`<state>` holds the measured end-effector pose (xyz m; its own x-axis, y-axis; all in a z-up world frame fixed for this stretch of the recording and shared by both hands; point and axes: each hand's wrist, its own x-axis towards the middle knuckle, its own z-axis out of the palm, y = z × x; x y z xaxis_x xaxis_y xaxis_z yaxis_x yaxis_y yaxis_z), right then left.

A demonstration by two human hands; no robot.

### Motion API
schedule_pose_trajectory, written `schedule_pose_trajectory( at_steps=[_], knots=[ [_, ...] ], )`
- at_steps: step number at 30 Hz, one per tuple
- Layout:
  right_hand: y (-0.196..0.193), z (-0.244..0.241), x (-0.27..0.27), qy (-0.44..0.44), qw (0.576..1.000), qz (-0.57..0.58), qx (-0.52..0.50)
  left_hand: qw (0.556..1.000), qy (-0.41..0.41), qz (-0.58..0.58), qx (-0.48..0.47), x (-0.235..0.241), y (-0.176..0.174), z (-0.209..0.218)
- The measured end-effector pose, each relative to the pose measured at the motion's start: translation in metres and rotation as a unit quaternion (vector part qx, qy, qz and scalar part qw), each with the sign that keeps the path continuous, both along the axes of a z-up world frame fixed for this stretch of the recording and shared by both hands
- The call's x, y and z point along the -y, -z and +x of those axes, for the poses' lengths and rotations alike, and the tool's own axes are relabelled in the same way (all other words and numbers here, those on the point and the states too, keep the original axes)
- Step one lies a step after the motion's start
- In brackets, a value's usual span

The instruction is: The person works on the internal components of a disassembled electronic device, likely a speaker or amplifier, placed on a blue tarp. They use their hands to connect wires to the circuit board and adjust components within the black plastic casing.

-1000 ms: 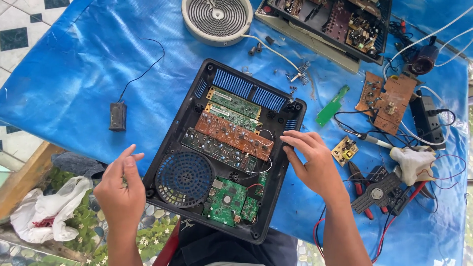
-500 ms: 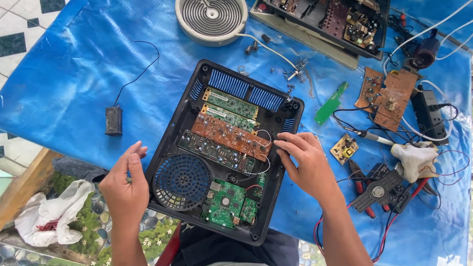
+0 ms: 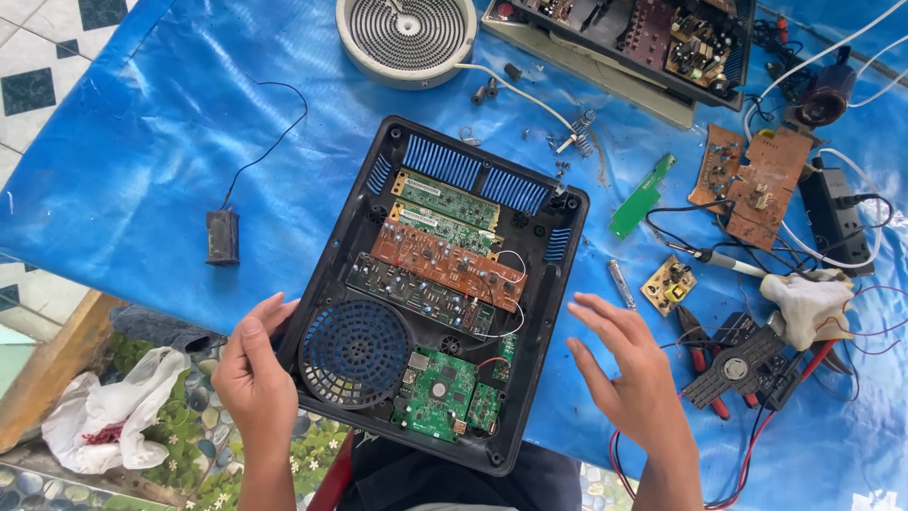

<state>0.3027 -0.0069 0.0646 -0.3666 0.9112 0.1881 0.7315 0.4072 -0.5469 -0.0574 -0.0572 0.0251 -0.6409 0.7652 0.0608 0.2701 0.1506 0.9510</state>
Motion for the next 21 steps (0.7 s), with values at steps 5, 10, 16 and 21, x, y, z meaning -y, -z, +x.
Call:
schedule_pose_trajectory(
  at_steps=[5,10,16,21],
  knots=[
    [0.012,-0.006,0.032,0.032,0.998,-0.051,0.001,0.996,-0.004,0.071,0.045,-0.001,0.002,0.003],
    [0.019,-0.007,0.052,0.063,0.988,-0.143,0.010,0.993,-0.029,0.071,0.092,-0.001,0.004,0.008],
    [0.030,-0.010,0.066,0.053,0.988,-0.145,-0.004,0.988,-0.050,0.105,0.104,0.002,0.012,0.013],
    [0.031,-0.011,0.068,0.057,0.988,-0.147,0.001,0.988,-0.057,0.105,0.098,0.003,0.013,0.016]
  ],
)
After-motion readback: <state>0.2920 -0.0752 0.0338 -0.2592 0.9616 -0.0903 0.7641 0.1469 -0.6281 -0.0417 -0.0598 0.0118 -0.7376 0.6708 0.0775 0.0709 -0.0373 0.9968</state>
